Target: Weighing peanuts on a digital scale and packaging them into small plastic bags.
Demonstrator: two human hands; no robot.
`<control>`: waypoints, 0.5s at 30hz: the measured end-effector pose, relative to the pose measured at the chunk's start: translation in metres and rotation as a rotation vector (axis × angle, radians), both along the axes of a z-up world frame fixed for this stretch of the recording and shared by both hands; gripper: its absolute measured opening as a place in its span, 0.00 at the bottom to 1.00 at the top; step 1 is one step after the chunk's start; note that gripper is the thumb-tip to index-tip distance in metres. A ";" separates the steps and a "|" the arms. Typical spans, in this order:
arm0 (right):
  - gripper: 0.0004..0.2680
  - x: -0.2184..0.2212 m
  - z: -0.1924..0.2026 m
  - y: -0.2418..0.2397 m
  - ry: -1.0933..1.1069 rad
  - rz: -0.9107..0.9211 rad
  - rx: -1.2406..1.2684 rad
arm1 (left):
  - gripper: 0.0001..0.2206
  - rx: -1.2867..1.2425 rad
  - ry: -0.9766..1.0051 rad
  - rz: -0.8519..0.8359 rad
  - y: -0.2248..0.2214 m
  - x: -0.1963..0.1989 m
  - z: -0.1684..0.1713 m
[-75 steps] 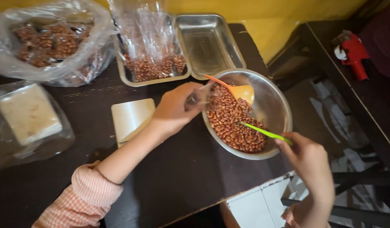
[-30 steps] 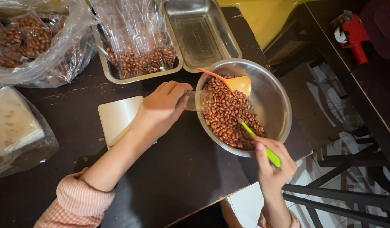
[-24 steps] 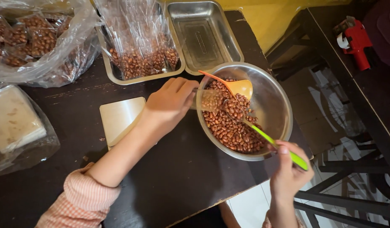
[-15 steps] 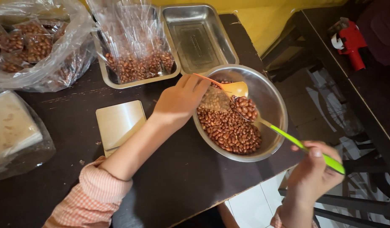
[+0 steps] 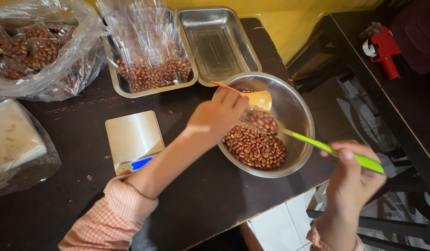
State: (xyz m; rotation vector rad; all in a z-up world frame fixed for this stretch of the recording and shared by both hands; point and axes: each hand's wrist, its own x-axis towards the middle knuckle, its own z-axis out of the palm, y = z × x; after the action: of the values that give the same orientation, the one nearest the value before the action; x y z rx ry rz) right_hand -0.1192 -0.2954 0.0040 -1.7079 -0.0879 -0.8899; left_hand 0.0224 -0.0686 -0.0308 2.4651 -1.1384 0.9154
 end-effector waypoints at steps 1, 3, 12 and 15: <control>0.02 0.004 0.005 0.007 0.000 0.000 0.001 | 0.18 0.001 0.000 0.000 -0.002 -0.003 0.004; 0.04 0.012 0.016 0.020 0.099 0.089 -0.067 | 0.23 0.083 0.408 -0.145 -0.007 -0.009 0.013; 0.04 0.013 0.040 0.022 -0.002 0.300 -0.583 | 0.18 -0.123 1.102 -0.131 0.004 -0.006 0.043; 0.05 0.016 0.021 0.004 -0.156 0.206 -0.476 | 0.16 -0.239 1.110 -0.151 0.016 -0.003 0.046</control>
State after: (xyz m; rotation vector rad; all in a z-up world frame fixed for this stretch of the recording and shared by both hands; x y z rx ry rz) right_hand -0.1034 -0.2917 0.0249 -2.0163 -0.6113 -0.8910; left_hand 0.0198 -0.0527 0.0157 2.0822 -0.7039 -0.3642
